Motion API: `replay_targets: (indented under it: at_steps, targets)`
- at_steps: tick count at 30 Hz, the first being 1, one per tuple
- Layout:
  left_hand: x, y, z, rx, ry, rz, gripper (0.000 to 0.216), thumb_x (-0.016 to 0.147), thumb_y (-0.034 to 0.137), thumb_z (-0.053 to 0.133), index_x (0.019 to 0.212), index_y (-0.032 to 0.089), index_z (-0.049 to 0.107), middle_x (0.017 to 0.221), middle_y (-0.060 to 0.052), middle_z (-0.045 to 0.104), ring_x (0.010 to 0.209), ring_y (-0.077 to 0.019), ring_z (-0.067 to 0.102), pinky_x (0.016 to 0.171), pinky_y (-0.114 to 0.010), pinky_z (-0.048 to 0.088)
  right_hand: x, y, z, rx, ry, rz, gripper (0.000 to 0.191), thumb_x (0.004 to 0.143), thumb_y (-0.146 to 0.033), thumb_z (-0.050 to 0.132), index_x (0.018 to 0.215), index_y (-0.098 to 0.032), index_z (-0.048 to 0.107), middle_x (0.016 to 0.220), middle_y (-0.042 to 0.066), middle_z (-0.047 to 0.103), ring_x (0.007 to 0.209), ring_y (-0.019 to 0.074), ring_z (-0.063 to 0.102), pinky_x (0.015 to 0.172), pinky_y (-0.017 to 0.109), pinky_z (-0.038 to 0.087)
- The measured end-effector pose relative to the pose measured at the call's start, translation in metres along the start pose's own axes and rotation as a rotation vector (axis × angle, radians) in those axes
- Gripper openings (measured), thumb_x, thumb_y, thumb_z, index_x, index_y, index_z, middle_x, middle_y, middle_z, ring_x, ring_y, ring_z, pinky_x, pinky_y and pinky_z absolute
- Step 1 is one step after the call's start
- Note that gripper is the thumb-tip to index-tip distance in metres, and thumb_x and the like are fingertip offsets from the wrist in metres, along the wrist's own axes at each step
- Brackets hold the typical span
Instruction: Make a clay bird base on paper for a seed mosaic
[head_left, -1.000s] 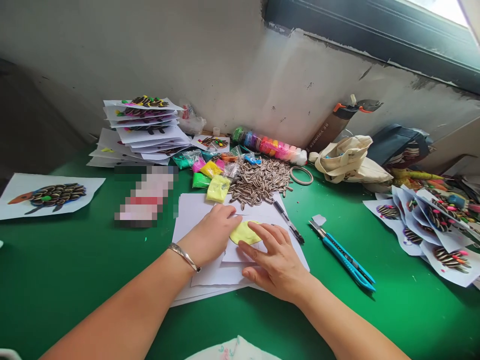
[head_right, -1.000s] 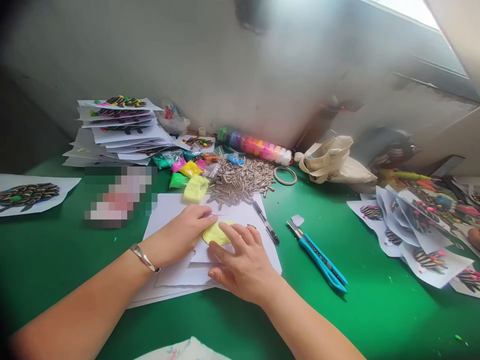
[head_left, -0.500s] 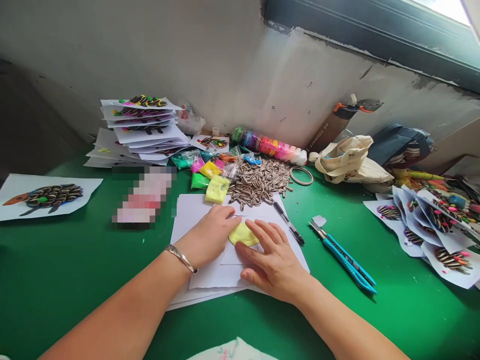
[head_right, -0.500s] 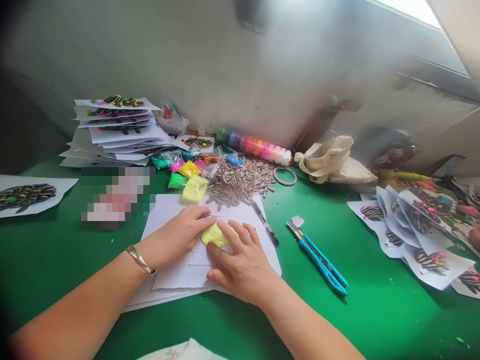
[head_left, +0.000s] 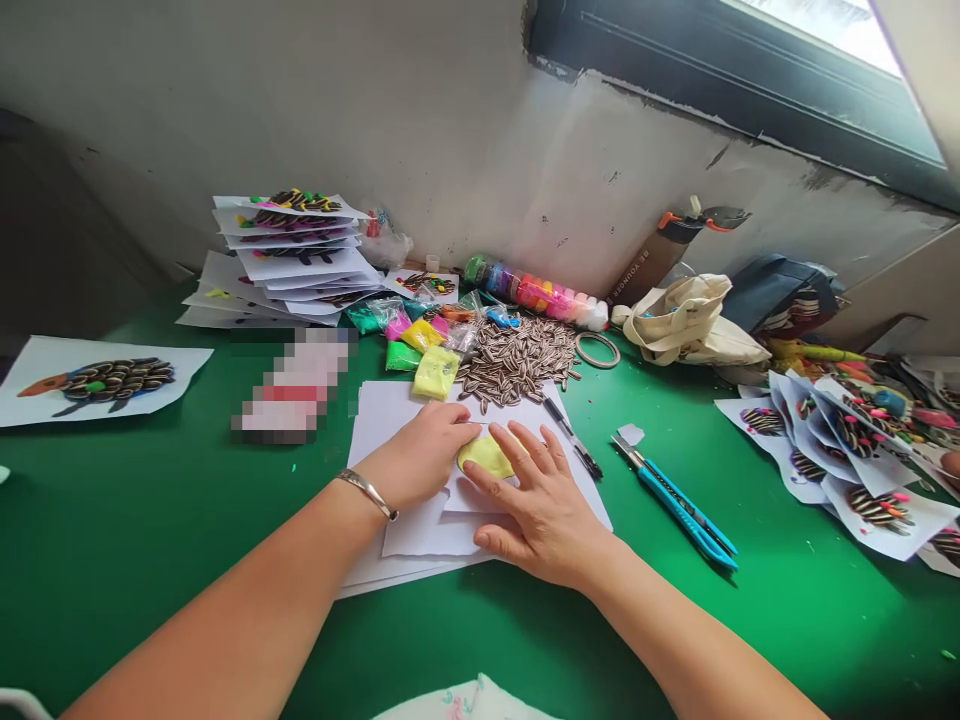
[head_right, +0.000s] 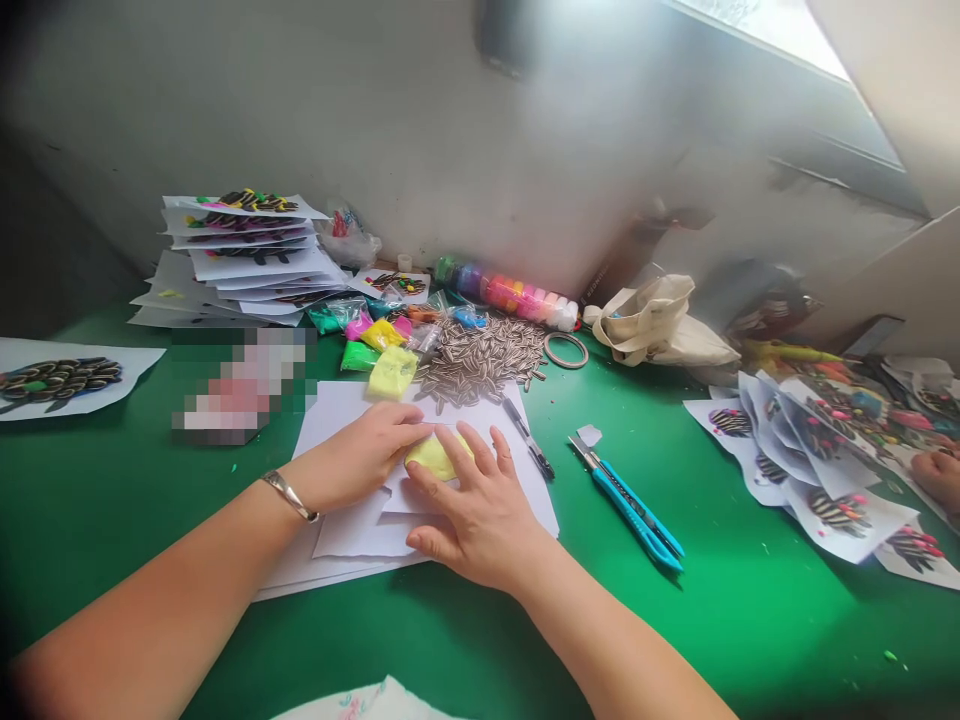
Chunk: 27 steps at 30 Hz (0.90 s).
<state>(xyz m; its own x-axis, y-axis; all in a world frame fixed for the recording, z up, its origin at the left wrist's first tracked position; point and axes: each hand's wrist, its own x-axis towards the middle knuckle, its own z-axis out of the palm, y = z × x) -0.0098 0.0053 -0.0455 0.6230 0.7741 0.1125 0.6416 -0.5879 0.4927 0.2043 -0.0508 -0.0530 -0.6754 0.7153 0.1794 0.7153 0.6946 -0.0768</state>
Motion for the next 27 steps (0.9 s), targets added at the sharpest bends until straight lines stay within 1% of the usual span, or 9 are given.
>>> replay_targets:
  at_steps: [3,8,14,18,21,24,27]
  targets:
    - [0.0002,-0.0013,0.0014,0.016,-0.042,-0.007,0.028,0.084,0.005,0.044,0.097,0.018,0.064,0.101,-0.007,0.054,0.095,-0.0209,0.049,0.082,-0.031,0.045,0.0018,-0.0025,0.0002,-0.001,-0.025,0.001,0.060,0.089,-0.063,0.043,0.142,-0.034,0.042,0.157,0.009,0.023,0.144,0.0368,0.017,0.112,0.066,0.009]
    - [0.0010,-0.0001,0.0010,0.023,-0.042,-0.003,0.030,0.083,0.004,0.042,0.097,0.019,0.063,0.097,-0.005,0.053,0.093,-0.0202,0.048,0.080,-0.031,0.044,0.0014,-0.0032,0.0020,0.007,-0.045,0.009,0.055,0.092,-0.060,0.040,0.141,-0.035,0.045,0.157,0.008,0.024,0.143,0.0369,0.017,0.111,0.067,0.008]
    - [0.0017,0.0011,-0.0003,0.043,-0.042,-0.008,0.021,0.083,0.005,0.044,0.086,0.017,0.061,0.095,-0.006,0.052,0.089,-0.0193,0.048,0.076,-0.029,0.044,0.0023,-0.0034,0.0035,-0.001,-0.039,0.019,0.061,0.091,-0.063,0.040,0.145,-0.035,0.038,0.158,0.010,0.022,0.145,0.0367,0.013,0.112,0.065,0.008]
    - [0.0015,-0.0005,0.0011,0.045,-0.032,0.009,0.022,0.083,0.005,0.043,0.088,0.017,0.061,0.094,-0.005,0.052,0.088,-0.0186,0.047,0.076,-0.029,0.043,0.0021,-0.0037,0.0046,0.002,-0.039,0.016,0.058,0.092,-0.062,0.040,0.143,-0.035,0.041,0.158,0.008,0.023,0.144,0.0363,0.014,0.112,0.065,0.005]
    - [0.0011,-0.0004,0.0010,0.049,-0.034,0.010,0.022,0.082,0.004,0.043,0.087,0.017,0.060,0.093,-0.004,0.052,0.088,-0.0187,0.048,0.076,-0.029,0.043,0.0020,-0.0043,0.0047,0.000,-0.031,0.014,0.056,0.092,-0.060,0.040,0.142,-0.034,0.042,0.158,0.008,0.022,0.144,0.0362,0.014,0.112,0.065,0.007]
    - [0.0007,0.0002,0.0002,0.052,-0.041,-0.005,0.021,0.082,0.003,0.043,0.085,0.016,0.059,0.095,-0.006,0.052,0.089,-0.0193,0.048,0.076,-0.029,0.044,0.0028,-0.0044,0.0047,-0.007,-0.030,0.029,0.058,0.092,-0.060,0.039,0.144,-0.034,0.039,0.158,0.009,0.020,0.144,0.0361,0.014,0.112,0.065,0.009]
    - [0.0008,-0.0003,0.0006,0.043,-0.043,-0.008,0.021,0.083,0.004,0.043,0.086,0.017,0.059,0.097,-0.006,0.053,0.091,-0.0198,0.048,0.078,-0.030,0.044,0.0037,-0.0037,0.0054,-0.019,-0.044,0.034,0.060,0.092,-0.062,0.038,0.146,-0.035,0.036,0.158,0.009,0.022,0.144,0.0362,0.014,0.111,0.066,0.008]
